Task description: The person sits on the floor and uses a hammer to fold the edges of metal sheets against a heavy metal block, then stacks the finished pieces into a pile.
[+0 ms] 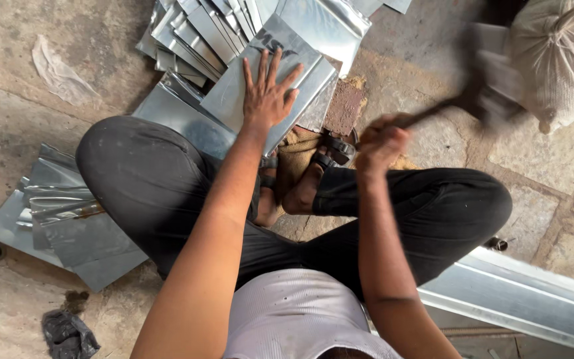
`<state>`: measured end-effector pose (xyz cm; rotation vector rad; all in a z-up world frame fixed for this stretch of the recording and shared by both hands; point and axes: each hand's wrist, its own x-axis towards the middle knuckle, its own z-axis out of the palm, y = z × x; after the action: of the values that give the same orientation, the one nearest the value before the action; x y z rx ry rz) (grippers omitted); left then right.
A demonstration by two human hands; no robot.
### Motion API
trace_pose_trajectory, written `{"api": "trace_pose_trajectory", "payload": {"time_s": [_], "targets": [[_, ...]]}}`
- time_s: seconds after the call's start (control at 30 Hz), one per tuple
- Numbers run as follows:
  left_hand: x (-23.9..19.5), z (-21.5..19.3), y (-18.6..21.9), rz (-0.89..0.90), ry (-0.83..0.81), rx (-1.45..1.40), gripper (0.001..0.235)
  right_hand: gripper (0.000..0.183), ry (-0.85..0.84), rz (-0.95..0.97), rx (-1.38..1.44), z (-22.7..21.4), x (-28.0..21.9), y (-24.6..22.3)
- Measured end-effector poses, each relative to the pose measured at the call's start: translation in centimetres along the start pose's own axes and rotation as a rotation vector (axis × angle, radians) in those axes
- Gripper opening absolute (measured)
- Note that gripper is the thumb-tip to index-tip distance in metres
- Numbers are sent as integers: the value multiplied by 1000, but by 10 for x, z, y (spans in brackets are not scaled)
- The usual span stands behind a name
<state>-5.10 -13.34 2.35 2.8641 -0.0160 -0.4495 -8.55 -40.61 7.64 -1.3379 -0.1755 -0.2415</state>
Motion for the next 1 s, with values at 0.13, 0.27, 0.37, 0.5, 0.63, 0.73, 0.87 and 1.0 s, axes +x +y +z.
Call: {"api": "trace_pose_trajectory", "payload": {"time_s": [0.13,0.27,0.37,0.5,0.63,0.73,0.87,1.0], "targets": [[0,-1,-4,10,9,-12,59,44,-99,366,-647,-1,-31,53],[-2,0,2,-22,-7,32,59,38,-146,499,-680,19,-9,-11],[11,1,0,-37,19,-42,57,37,-174,316,-423,27,15,-70],[19,-3,2,-53,-42,-84,54,38,-101,4,-209,26,24,-71],[17,-3,1,-54,-25,-107,50,46,-127,190,-429,19,1,-7],[13,-2,0,-34,7,-141,53,38,-175,545,-780,24,-7,1],[21,0,3,-48,30,-89,52,31,-147,602,-547,41,17,-59],[17,3,3,-65,37,-118,52,41,-186,130,-248,33,32,-118]]}}
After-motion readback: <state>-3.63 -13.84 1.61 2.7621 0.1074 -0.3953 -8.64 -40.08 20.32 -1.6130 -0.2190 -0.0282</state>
